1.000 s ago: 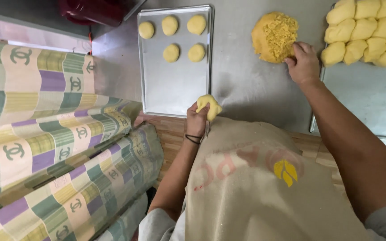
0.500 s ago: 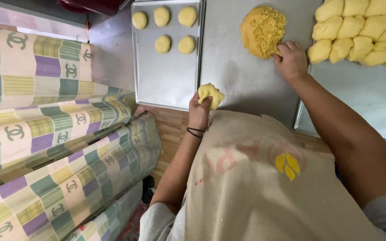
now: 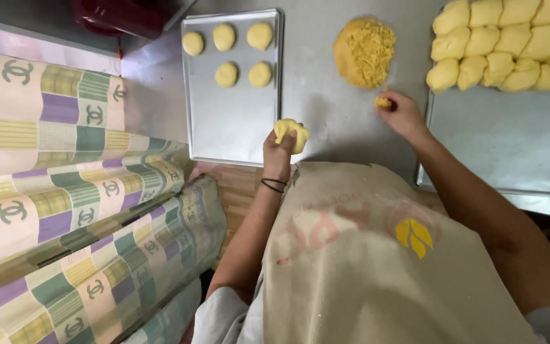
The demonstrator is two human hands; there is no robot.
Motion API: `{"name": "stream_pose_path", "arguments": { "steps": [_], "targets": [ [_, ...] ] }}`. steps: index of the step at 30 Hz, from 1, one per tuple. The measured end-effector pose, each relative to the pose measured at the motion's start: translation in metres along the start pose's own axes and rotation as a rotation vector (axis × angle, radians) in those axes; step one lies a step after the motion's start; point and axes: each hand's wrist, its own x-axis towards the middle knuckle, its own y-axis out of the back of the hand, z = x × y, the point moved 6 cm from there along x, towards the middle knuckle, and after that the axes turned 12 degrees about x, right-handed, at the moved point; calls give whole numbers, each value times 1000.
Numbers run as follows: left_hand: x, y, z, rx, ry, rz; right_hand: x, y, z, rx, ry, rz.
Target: Shaping small portions of dough into balls and arranging them on baking trays in a bakery.
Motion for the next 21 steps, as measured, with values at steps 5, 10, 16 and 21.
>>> {"name": "stream_pose_path", "arguments": {
  "steps": [5,10,16,21],
  "targets": [
    [38,-10,-30,-58,96,-70,-30,-67,-74,507,54,-109],
    [46,-40,-11,-296,189,-309,-48,-123,-204,368,381,-79],
    [49,-29,-11,-249,109,-385,-49,-165,-204,-224,689,39],
    [86,11,-24,-380,252,-274,-31,-150,-162,144,320,-10]
  ]
}}
